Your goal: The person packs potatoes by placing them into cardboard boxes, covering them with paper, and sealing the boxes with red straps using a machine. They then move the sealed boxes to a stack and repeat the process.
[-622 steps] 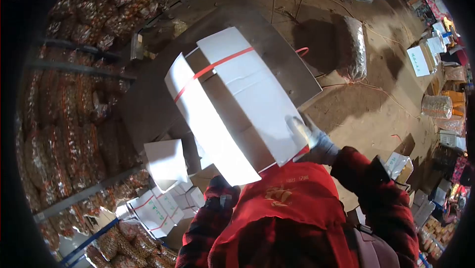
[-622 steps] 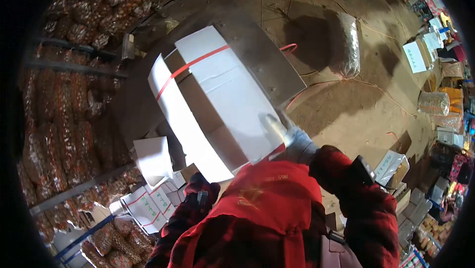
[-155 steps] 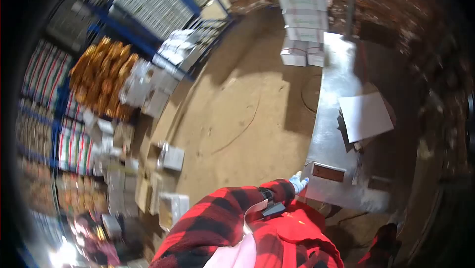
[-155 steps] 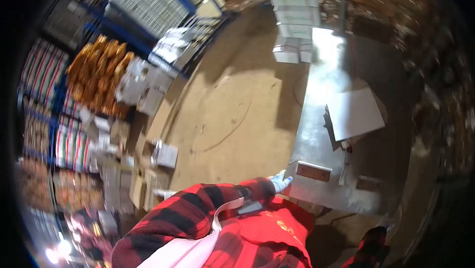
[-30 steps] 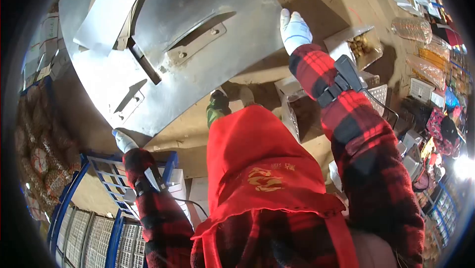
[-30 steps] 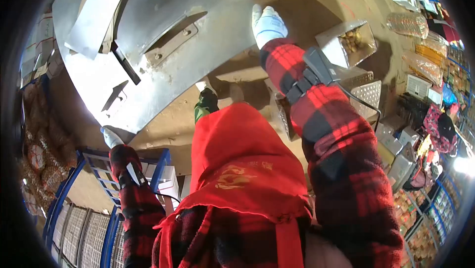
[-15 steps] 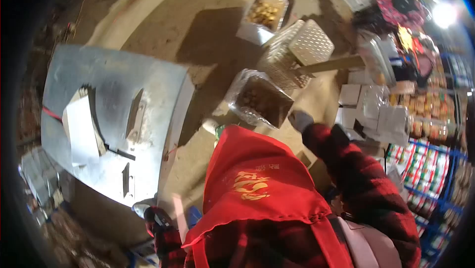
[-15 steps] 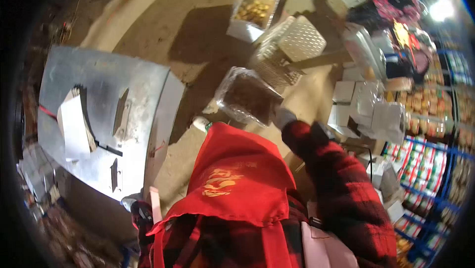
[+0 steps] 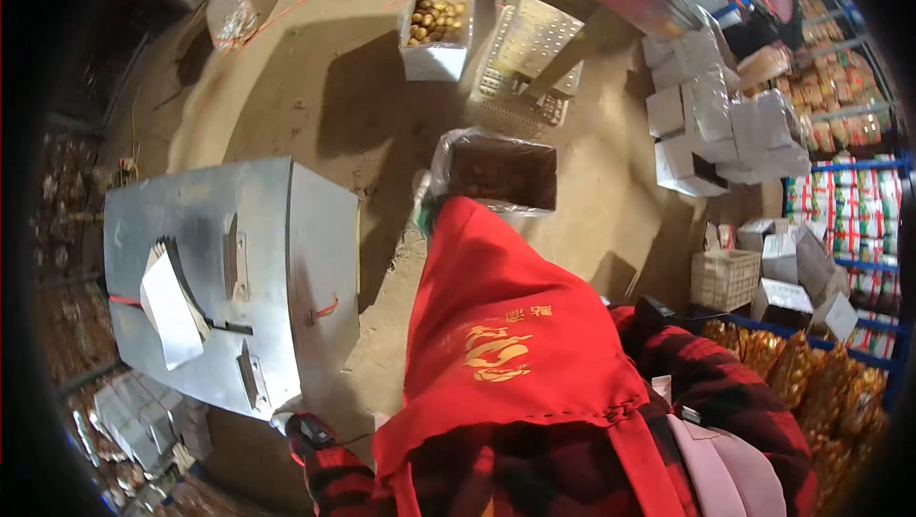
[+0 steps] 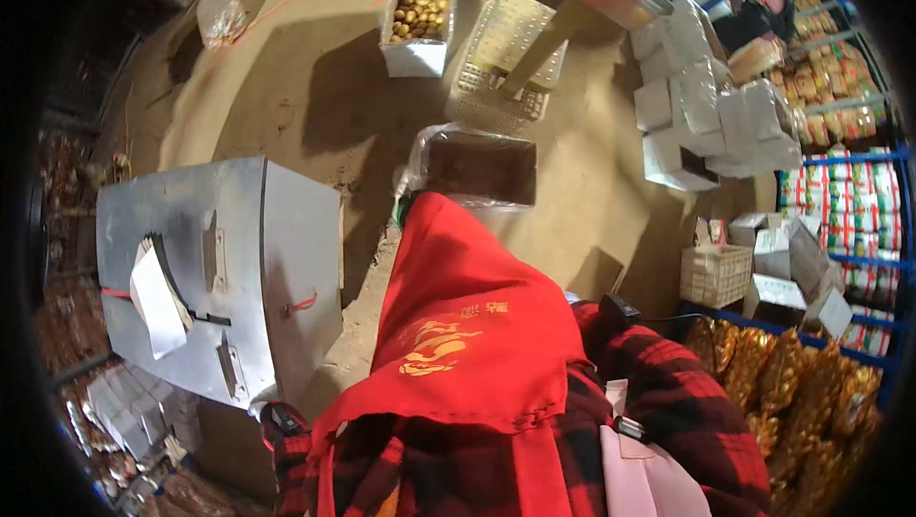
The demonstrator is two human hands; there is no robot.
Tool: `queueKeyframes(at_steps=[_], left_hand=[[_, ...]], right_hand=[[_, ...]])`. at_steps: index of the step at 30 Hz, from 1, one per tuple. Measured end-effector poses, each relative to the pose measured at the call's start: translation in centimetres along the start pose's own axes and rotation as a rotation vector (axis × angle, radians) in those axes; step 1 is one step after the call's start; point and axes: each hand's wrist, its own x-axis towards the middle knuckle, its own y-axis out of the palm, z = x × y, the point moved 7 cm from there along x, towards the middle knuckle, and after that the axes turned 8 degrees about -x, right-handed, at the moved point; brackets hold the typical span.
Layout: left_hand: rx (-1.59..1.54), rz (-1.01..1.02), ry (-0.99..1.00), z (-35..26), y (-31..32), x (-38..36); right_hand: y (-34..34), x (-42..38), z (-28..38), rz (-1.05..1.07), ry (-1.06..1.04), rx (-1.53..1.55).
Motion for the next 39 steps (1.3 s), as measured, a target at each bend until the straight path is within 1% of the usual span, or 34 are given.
queueKeyframes(at_steps=[7,13,17,19,21,22,23,25,28,29,30,32,33,34,35,36,37,38,39], left_hand=[[0.075,0.003,0.002,-0.8,1.0,-0.4],[0.108,-0.002,0.005,-0.8,2.0,0.5],[0.105,0.008,0.017,-0.8,2.7,1.2],[0.081,0.01,0.005,0.3,1.6,1.6],[0.048,-0.023,-0.038,2.1,-0.6,1.4],[0.041,-0.028,-0.056,2.6,-1.0,1.0],[0.038,-0.036,-0.073,3.0,-1.2,0.9],[0.047,-0.061,-0.107,4.3,-2.0,1.1],[0.048,-0.086,-0.153,5.8,-2.1,1.5],[0.062,-0.084,-0.165,6.5,-2.0,2.0],[0.096,-0.075,-0.165,7.4,-1.1,3.3],[0.19,-0.039,-0.131,8.3,1.0,5.6],[0.19,-0.045,-0.088,8.9,1.7,5.6],[0.19,-0.052,-0.045,7.9,1.9,4.5],[0.103,0.03,-0.065,3.9,0.6,1.4],[0.201,0.055,-0.087,-1.3,-0.4,-2.6],[-0.097,-0.056,-0.216,-3.9,-2.5,-5.4],[0.054,-0.001,-0.153,-3.0,-1.3,-4.3],[0.205,0.043,-0.084,-1.8,0.0,-3.1]], right_hand=[[-2.0,-1.4,0.1,-0.005,0.024,0.032],[-2.4,-2.1,0.6,-0.019,0.035,0.054],[-2.4,-2.8,-0.2,-0.032,0.047,0.036],[-2.8,-2.6,-0.7,-0.041,0.046,0.005],[-4.3,-0.9,-0.7,-0.06,0.029,-0.051],[-6.0,-0.5,0.2,-0.08,0.019,-0.073],[-6.8,1.3,-0.3,-0.103,0.008,-0.097],[-10.4,2.2,3.0,-0.167,-0.042,-0.132],[-17.7,2.7,13.3,-0.264,-0.223,-0.182],[-19.4,5.1,16.5,-0.368,-0.354,-0.191],[-21.2,3.5,22.9,-0.43,-0.39,-0.268],[-23.4,4.5,34.8,-0.501,-0.753,-0.305],[-24.7,3.9,41.0,-0.53,-0.954,-0.217],[-25.7,1.1,47.9,-0.529,-1.149,-0.116],[-26.4,0.3,53.6,-0.551,-1.131,-0.145],[-27.4,0.6,59.2,-0.626,-1.301,-0.153],[-28.1,0.1,64.1,-0.713,-1.331,-0.187],[-28.5,-0.2,68.9,-0.675,-1.333,-0.157],[-28.5,-1.1,73.3,-0.738,-1.294,-0.272]])
